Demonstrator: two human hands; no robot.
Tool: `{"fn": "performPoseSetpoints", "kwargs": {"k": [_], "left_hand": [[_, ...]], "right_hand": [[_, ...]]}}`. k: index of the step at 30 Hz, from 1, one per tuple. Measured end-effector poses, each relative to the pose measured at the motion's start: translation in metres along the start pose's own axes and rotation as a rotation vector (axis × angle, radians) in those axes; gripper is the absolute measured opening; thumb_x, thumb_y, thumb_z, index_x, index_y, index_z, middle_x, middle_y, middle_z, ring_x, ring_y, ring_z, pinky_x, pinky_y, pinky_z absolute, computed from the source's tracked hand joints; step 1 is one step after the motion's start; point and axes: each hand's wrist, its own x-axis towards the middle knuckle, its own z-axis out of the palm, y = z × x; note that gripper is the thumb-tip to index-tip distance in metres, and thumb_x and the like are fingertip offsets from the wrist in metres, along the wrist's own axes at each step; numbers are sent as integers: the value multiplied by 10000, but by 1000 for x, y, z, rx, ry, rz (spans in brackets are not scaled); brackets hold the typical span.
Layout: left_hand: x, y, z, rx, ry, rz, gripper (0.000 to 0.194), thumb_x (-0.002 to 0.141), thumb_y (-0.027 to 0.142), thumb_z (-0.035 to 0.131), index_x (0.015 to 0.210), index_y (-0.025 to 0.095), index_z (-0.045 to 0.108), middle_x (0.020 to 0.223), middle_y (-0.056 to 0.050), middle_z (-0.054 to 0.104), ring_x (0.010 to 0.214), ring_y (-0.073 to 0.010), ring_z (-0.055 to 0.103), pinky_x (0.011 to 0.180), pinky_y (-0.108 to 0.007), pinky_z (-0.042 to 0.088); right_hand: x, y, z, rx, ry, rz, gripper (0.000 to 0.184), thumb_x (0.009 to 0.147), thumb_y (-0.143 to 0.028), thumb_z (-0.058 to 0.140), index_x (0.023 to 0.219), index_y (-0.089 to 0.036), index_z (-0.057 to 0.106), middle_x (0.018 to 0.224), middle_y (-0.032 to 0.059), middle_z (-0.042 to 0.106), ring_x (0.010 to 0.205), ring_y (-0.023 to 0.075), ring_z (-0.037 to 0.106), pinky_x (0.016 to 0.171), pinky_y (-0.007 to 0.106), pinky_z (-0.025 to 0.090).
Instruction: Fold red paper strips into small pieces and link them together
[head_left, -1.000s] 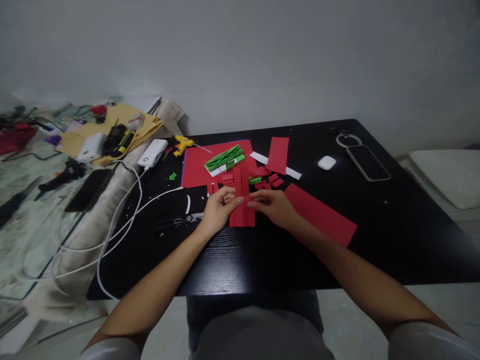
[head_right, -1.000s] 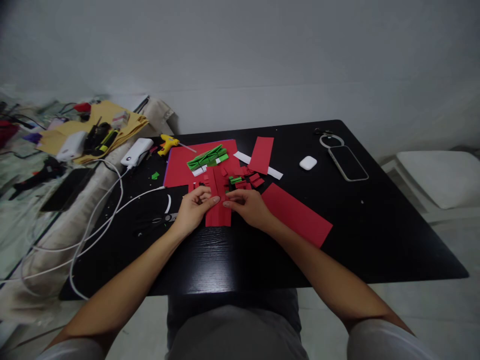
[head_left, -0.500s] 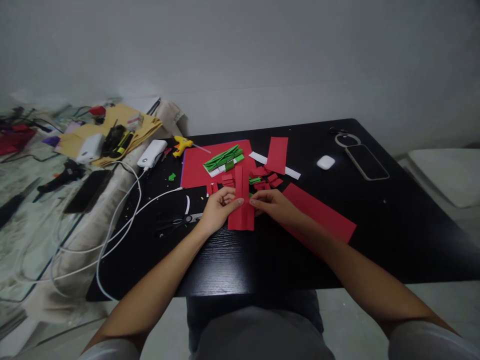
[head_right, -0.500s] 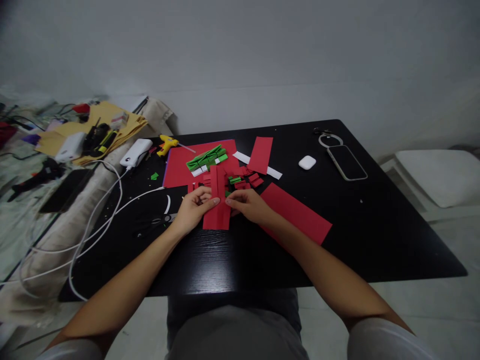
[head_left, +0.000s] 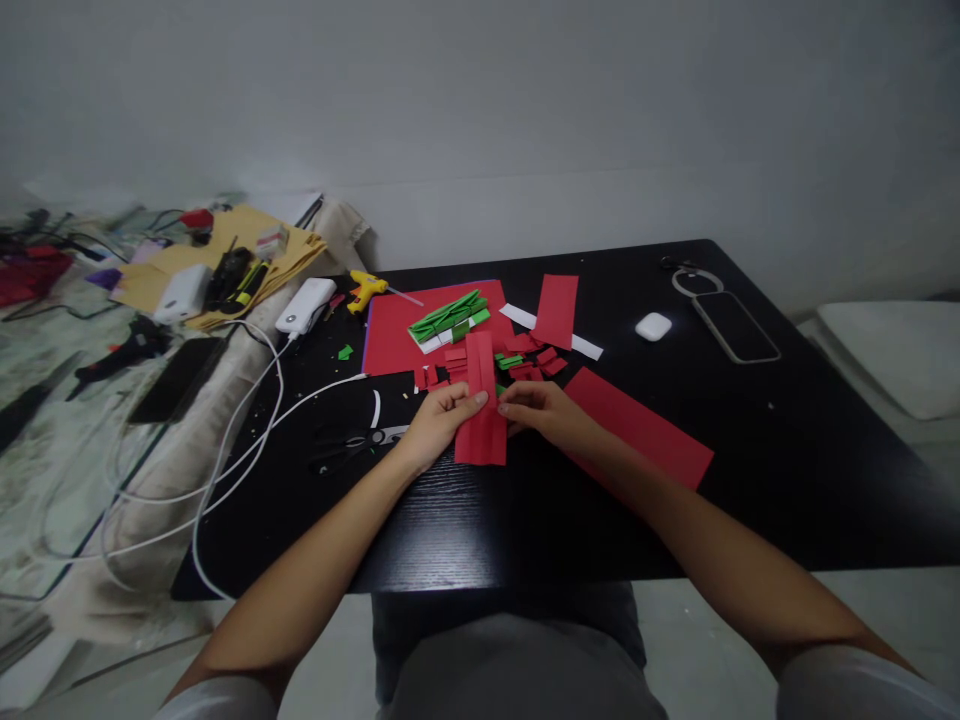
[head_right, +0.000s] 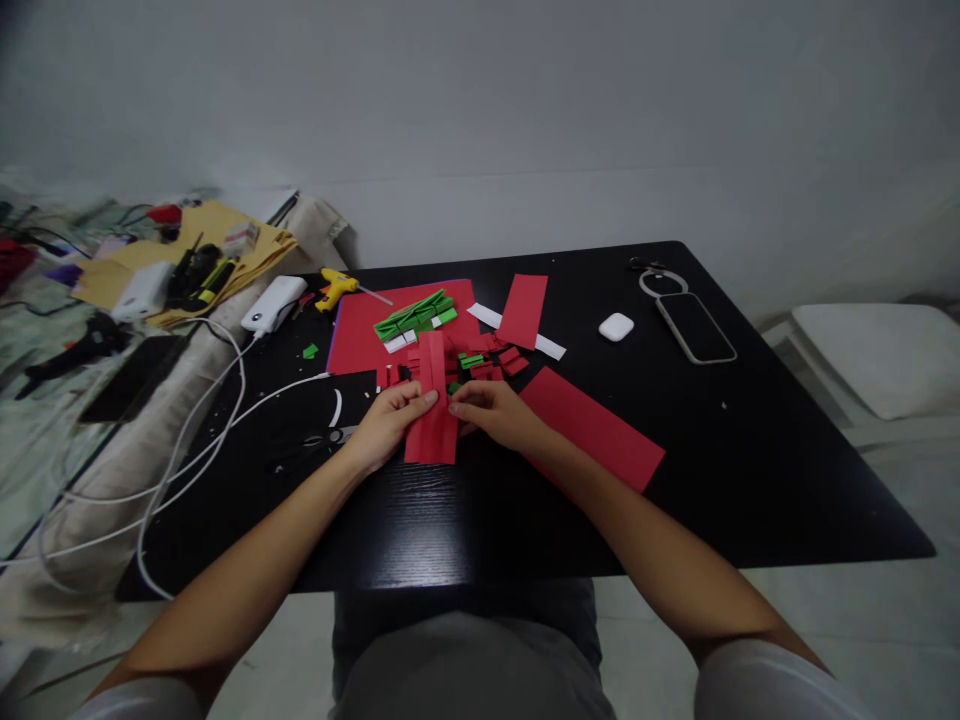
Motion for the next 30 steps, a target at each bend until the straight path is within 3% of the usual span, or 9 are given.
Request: {"fn": "performPoseSetpoints", "kwargs": {"k": [9, 20, 30], "left_hand": [[-1, 2, 3, -31, -36, -1, 367, 764, 492, 773, 732, 147, 651, 651, 14, 655, 596, -118, 605, 613, -231, 487], [1, 4, -6, 138, -100, -3, 327, 799, 470, 744, 808, 147, 698, 713, -7, 689, 625, -127, 614, 623, -240, 485], [2, 8, -7, 158, -124, 17, 287, 766, 415, 781, 727, 153, 671, 679, 9, 659, 640, -134, 602, 635, -250, 478]], "right_hand": [[-1, -2, 0, -50, 2, -13, 335, 682, -445, 839, 791, -155, 710, 755, 12, 709, 718, 155, 683, 718, 320, 600], [-3, -6, -4, -129, -54, -6, 315, 722, -447, 806, 814, -153, 742, 770, 26, 718, 732, 162, 684, 753, 342, 581], [-3, -6, -5, -147, -83, -19, 308, 752, -442, 785, 827, -148, 734, 777, 20, 706, 749, 164, 683, 764, 338, 578]]}}
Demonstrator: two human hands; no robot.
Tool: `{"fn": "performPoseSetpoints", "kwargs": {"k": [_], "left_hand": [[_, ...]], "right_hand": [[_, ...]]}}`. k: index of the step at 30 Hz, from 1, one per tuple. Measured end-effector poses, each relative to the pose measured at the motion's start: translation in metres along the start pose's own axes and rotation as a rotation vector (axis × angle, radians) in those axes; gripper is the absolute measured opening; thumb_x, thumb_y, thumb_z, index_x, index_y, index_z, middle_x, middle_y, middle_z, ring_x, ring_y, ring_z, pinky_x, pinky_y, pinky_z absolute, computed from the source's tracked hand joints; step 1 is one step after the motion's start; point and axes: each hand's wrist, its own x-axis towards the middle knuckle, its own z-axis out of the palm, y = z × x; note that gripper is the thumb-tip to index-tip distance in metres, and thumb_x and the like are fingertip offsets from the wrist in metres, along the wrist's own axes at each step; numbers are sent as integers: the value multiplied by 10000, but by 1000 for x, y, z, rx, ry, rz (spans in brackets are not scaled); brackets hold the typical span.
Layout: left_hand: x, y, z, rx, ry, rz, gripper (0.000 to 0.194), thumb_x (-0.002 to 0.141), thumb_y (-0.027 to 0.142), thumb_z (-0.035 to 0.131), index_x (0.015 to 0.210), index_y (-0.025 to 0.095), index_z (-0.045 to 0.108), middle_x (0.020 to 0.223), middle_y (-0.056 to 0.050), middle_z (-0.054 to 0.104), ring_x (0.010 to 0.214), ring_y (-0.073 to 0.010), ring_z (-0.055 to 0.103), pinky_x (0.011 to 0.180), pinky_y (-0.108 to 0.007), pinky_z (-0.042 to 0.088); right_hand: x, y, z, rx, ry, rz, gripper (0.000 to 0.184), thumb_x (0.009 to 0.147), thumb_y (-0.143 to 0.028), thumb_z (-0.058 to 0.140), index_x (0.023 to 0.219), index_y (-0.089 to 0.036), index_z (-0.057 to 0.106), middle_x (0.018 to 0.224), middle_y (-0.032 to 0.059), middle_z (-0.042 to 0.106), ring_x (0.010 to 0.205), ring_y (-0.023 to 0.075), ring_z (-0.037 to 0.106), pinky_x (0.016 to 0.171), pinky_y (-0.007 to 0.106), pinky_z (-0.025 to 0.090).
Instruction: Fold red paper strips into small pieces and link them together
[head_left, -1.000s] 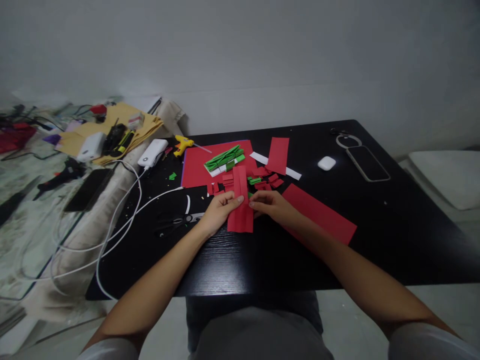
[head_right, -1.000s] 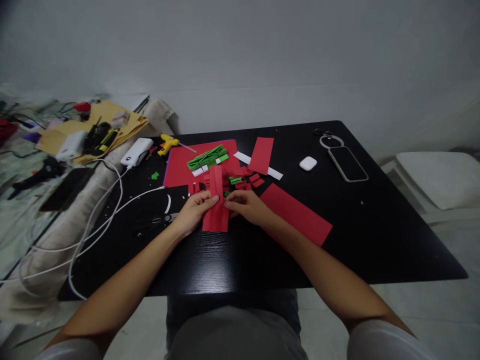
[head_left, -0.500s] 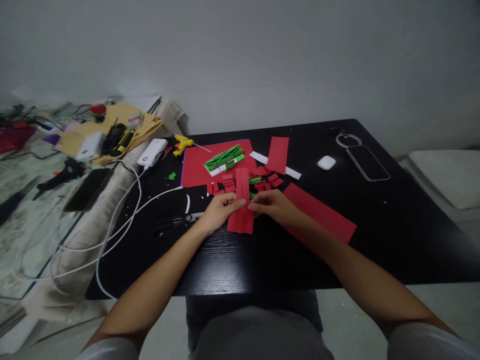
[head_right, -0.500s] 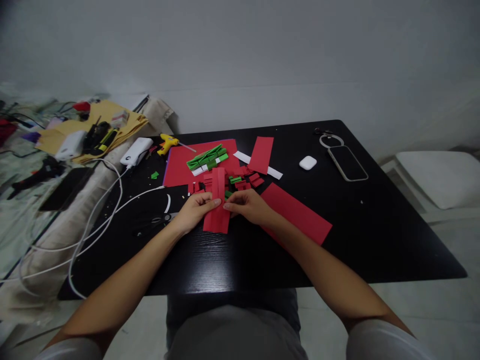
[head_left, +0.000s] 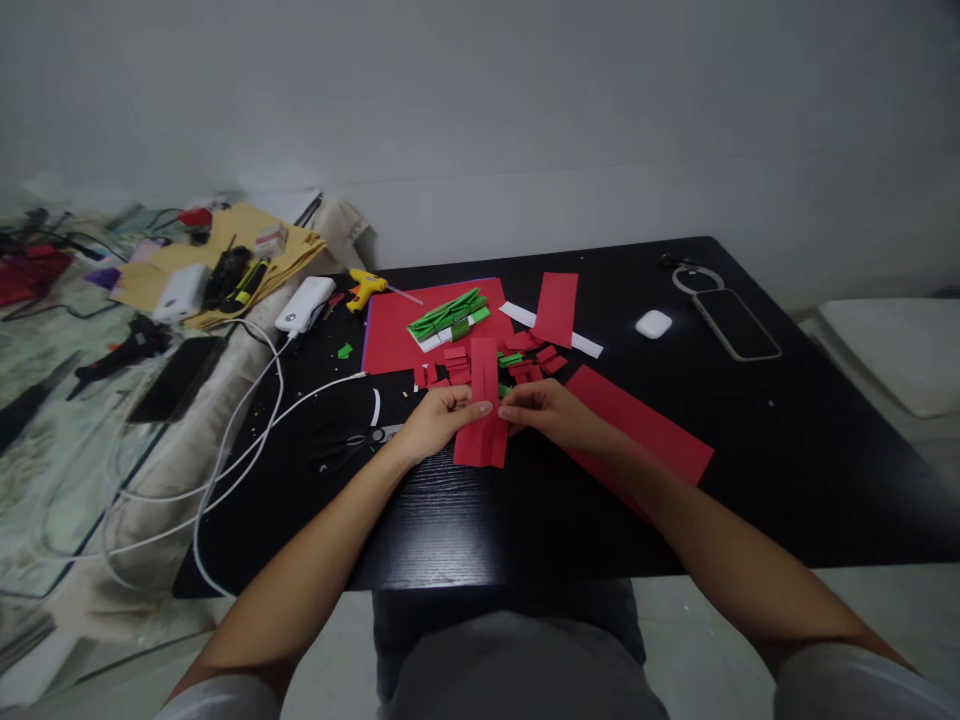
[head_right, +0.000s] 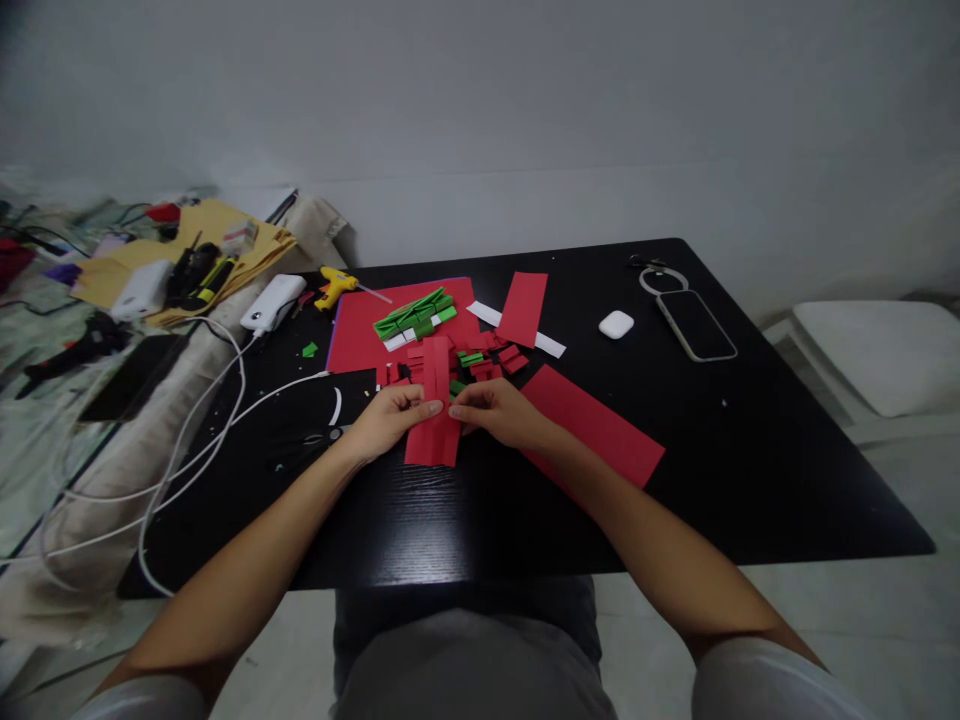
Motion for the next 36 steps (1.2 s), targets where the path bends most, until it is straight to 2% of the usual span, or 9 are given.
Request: {"fn": "performPoseSetpoints", "kwargs": {"k": [8, 16, 23, 27, 31, 36], "left_hand": [[0, -5, -3, 20, 9, -37, 368, 827, 501, 697, 731, 149, 646, 650, 12, 610, 604, -125, 549, 627, -250, 439], [2, -6, -8, 155, 5, -6, 407, 803, 542, 696, 689, 159, 620, 625, 13, 571, 594, -134, 512, 586, -252, 425], [2, -4, -10, 248, 27, 56, 390, 801, 505, 712, 648, 157, 622, 602, 15, 558, 600, -140, 524, 571, -249, 424], [2, -7, -3, 194, 38, 67, 342, 841, 482, 683, 771, 149, 659, 656, 9, 600, 603, -132, 537, 571, -239, 425], [3, -11, 2, 45, 21, 61, 301, 836, 451, 702, 916, 163, 673, 752, -3, 672, 653, -143, 605, 637, -255, 480], [4, -13, -1, 54, 29, 54, 290, 757, 404, 784, 876, 153, 700, 702, -3, 667, 601, -141, 588, 578, -242, 452]], "right_hand": [[1, 0, 0, 11, 8, 20, 303, 748, -448, 788, 811, -157, 732, 780, 21, 703, 766, 169, 685, 767, 339, 585], [1, 4, -1, 6, -14, 32, 294, 774, -439, 767, 830, -153, 727, 793, 26, 712, 771, 169, 694, 784, 348, 582], [2, 6, -1, 3, -14, 46, 336, 753, -472, 777, 821, -147, 725, 785, 23, 709, 781, 176, 693, 778, 347, 590], [2, 5, 0, -9, -3, 48, 352, 740, -487, 781, 805, -145, 726, 765, 20, 702, 757, 174, 687, 766, 346, 590], [2, 6, 2, -30, -16, 43, 346, 748, -491, 771, 796, -151, 733, 754, 21, 703, 737, 172, 677, 751, 349, 590], [3, 8, 3, -26, -26, 41, 354, 773, -508, 744, 812, -157, 723, 795, 24, 706, 781, 188, 687, 783, 368, 587]]}}
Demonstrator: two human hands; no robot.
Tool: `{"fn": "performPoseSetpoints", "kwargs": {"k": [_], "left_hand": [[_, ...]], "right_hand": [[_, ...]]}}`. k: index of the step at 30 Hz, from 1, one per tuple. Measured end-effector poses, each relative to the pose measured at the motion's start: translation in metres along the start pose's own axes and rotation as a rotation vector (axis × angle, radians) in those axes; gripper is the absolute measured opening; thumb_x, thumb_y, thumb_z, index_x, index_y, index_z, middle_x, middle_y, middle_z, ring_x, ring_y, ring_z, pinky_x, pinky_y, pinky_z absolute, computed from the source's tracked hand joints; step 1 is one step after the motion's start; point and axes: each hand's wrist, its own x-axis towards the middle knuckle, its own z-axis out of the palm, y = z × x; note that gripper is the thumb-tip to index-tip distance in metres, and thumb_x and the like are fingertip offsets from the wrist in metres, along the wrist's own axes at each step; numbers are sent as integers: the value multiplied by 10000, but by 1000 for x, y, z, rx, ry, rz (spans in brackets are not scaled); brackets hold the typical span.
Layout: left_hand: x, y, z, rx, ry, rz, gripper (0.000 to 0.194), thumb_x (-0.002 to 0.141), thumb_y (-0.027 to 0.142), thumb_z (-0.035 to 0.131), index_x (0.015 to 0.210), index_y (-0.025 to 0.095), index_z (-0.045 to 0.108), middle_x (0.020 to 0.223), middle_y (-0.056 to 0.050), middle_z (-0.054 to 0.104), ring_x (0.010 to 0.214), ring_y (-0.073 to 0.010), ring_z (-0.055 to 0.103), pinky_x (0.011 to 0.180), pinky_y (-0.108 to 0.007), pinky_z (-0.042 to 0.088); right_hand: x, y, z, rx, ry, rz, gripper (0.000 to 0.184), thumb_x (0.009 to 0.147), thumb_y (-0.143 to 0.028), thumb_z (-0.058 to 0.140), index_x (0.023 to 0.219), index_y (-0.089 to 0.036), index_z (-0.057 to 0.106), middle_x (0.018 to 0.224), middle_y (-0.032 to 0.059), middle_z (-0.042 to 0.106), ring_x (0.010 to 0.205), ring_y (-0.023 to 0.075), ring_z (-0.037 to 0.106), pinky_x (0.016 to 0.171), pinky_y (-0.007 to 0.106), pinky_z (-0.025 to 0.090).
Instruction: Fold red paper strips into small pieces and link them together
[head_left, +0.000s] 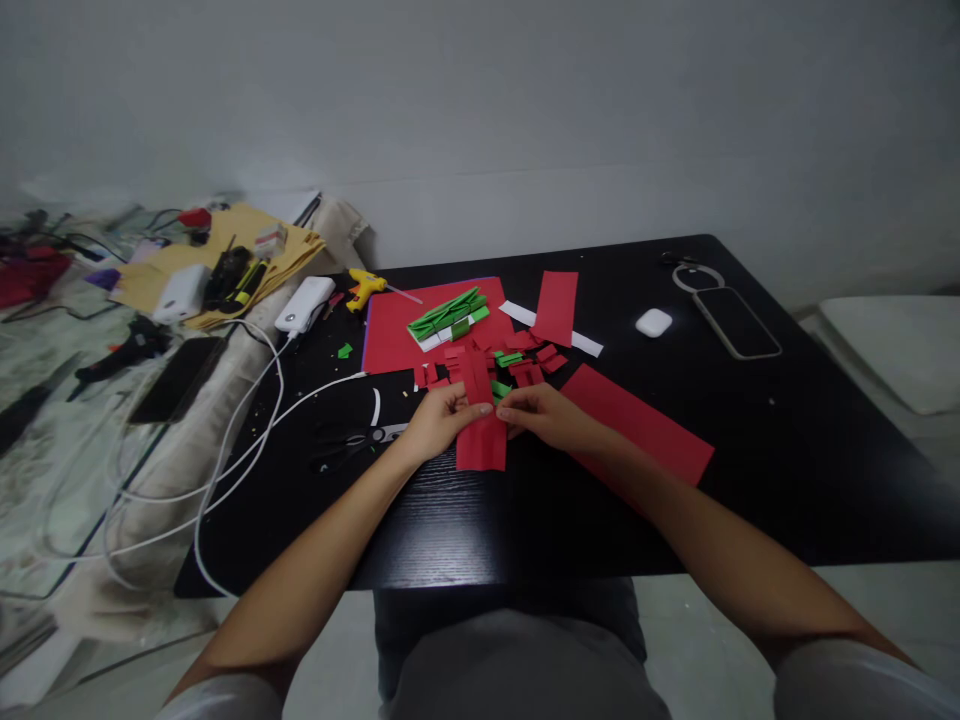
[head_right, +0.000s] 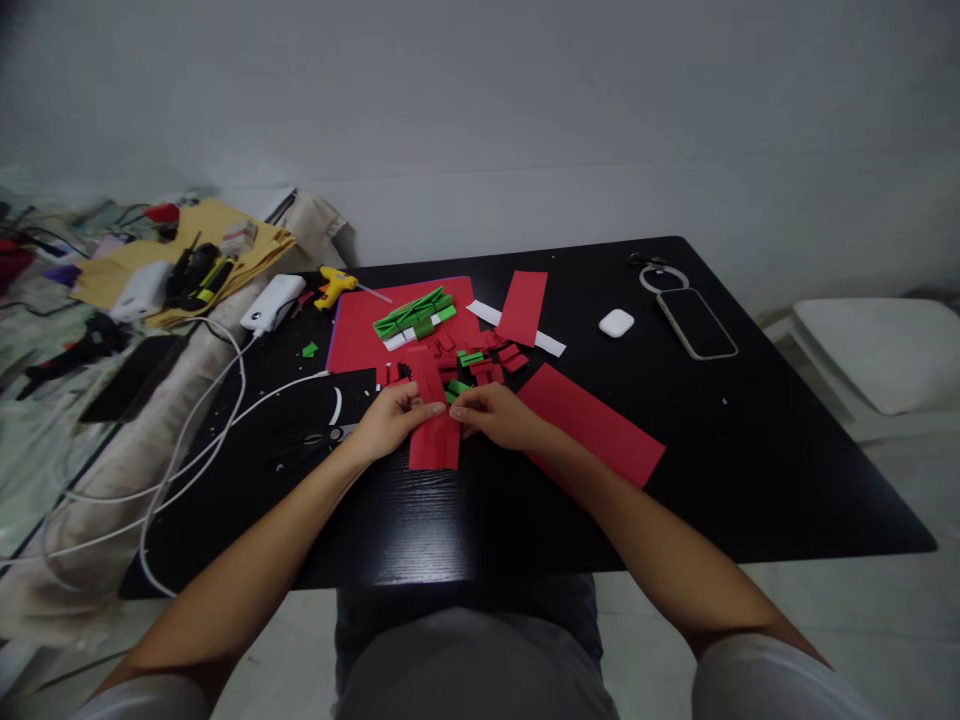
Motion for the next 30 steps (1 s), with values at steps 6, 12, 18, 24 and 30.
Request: {"fn": "performPoseSetpoints", "kwargs": {"k": [6, 12, 18, 24, 30], "left_hand": [[0, -3, -3, 63, 7, 39, 258, 760, 367, 786, 879, 150, 716, 725, -14, 671, 642, -153, 597, 616, -257, 462], [1, -2, -4, 43, -8, 57, 250, 755, 356, 791, 881, 157, 705, 744, -14, 689, 665, -153, 625, 659, -268, 501], [1, 1, -2, 48, 17, 52, 288, 728, 350, 817, 865, 131, 691, 736, -13, 699, 653, -143, 632, 633, -249, 501], [1, 0, -2, -61, -9, 46, 382, 727, 312, 825, 1019, 137, 652, 873, -43, 740, 753, -175, 698, 736, -303, 554], [3, 0, -3, -127, -28, 54, 413, 708, 260, 840, 1046, 139, 635, 895, -41, 748, 789, -170, 715, 776, -296, 564]], "right_hand": [[0, 0, 2, -20, 18, -16, 332, 813, -501, 704, 816, -169, 697, 801, 11, 671, 815, 203, 687, 799, 376, 584], [0, 2, 2, -84, 22, -43, 297, 847, -459, 670, 805, -164, 667, 783, 7, 641, 791, 196, 674, 770, 355, 582], [0, 1, 3, -94, 43, -46, 293, 851, -448, 662, 792, -161, 654, 767, 7, 631, 779, 195, 670, 761, 345, 574], [0, 2, 3, -134, 46, -80, 268, 872, -427, 640, 817, -165, 661, 777, 13, 631, 771, 184, 654, 743, 330, 571], [1, 5, 3, -160, 65, -97, 264, 870, -423, 638, 800, -169, 653, 762, 14, 632, 744, 178, 645, 729, 335, 570]]}}
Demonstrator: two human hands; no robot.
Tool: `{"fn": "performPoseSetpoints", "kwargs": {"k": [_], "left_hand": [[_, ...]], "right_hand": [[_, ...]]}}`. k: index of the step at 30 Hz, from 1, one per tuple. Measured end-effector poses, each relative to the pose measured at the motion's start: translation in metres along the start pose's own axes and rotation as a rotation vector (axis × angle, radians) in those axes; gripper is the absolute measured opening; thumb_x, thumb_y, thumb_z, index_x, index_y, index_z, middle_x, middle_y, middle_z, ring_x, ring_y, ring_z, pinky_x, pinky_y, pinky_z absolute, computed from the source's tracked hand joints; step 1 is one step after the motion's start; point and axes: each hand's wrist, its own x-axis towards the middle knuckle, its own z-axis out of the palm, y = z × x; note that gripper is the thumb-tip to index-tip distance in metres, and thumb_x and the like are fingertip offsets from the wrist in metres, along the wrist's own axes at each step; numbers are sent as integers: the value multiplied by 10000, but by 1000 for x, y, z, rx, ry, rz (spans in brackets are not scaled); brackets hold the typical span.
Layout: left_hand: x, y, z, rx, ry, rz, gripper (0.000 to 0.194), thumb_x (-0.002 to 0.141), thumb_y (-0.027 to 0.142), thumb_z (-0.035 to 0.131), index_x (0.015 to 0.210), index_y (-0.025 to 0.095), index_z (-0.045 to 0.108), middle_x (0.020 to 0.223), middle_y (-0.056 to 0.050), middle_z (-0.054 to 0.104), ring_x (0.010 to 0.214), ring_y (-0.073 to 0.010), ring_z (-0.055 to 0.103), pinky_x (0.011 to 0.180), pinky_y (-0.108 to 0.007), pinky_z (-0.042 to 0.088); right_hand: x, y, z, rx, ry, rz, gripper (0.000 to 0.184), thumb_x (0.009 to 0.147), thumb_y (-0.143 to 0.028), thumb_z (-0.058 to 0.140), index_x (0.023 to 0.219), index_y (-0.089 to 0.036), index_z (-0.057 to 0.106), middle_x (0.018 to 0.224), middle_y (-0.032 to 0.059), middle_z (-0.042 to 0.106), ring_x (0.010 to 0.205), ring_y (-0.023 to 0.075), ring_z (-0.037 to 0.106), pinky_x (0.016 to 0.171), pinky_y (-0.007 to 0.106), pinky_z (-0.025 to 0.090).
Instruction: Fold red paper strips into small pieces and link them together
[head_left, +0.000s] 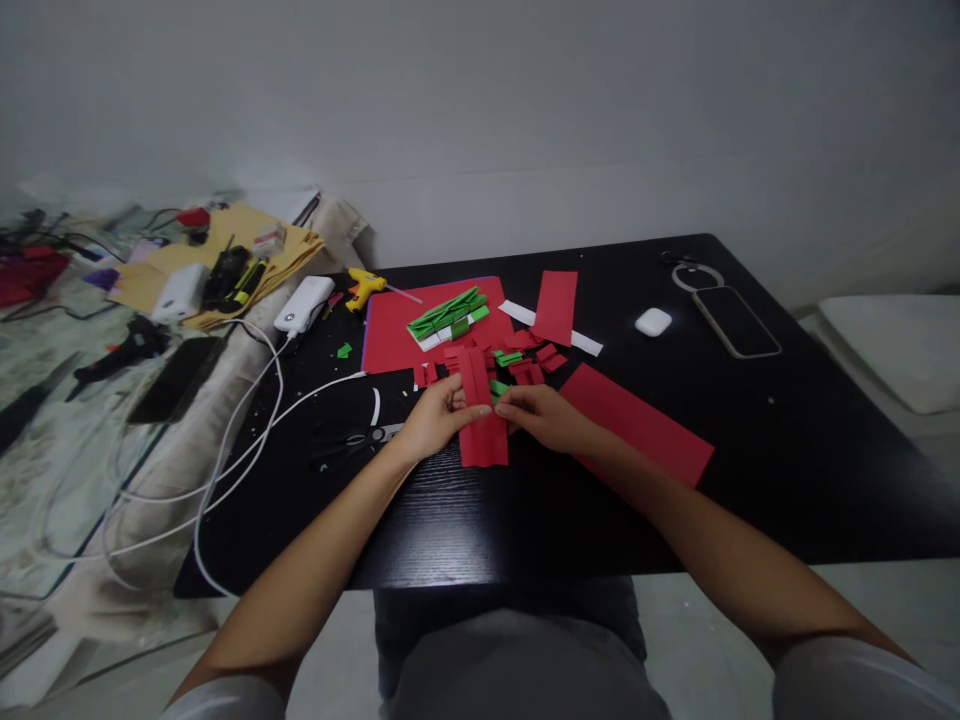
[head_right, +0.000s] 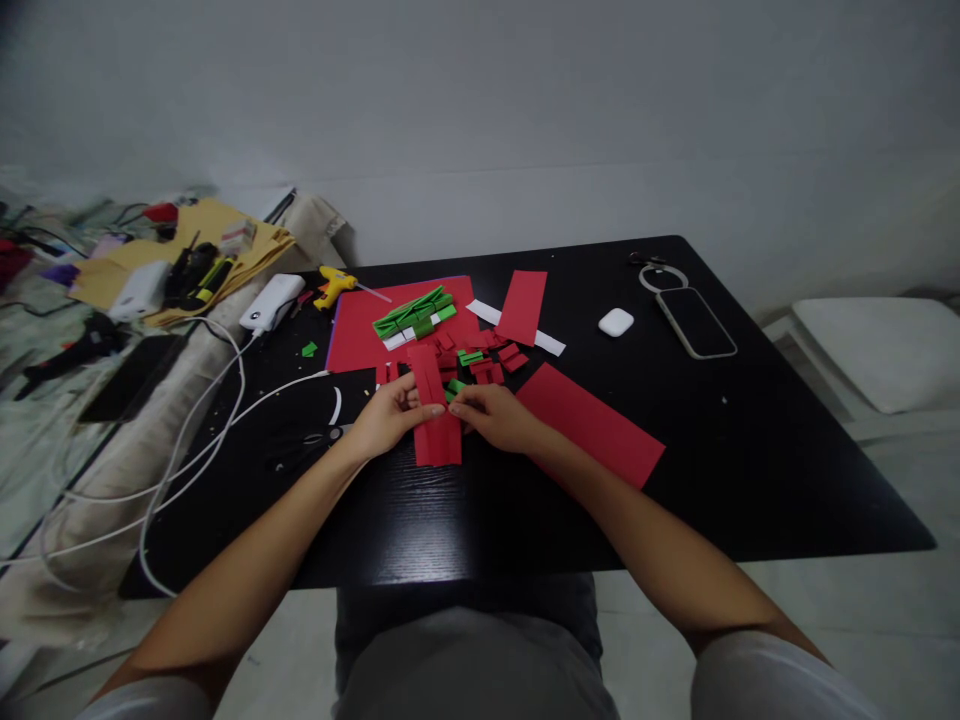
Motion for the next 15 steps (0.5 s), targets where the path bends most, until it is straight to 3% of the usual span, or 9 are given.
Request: {"fn": "performPoseSetpoints", "kwargs": {"k": [9, 15], "left_hand": [[-1, 1, 5, -17, 21, -7, 400, 723, 284, 830, 1022, 143, 605, 863, -35, 727, 749, -161, 695, 712, -276, 549], [-2, 3, 2, 48, 60, -27, 319, 782, 373, 779, 926, 159, 592, 670, 16, 631, 611, -132, 615, 596, -237, 484]], "right_hand": [[0, 0, 3, -6, 44, 19, 267, 867, -428, 623, 815, -168, 652, 757, 14, 624, 717, 165, 608, 677, 305, 529], [0, 0, 3, -239, 132, -70, 248, 904, -377, 562, 843, -161, 668, 713, 2, 603, 647, 139, 526, 617, 271, 411]]}}
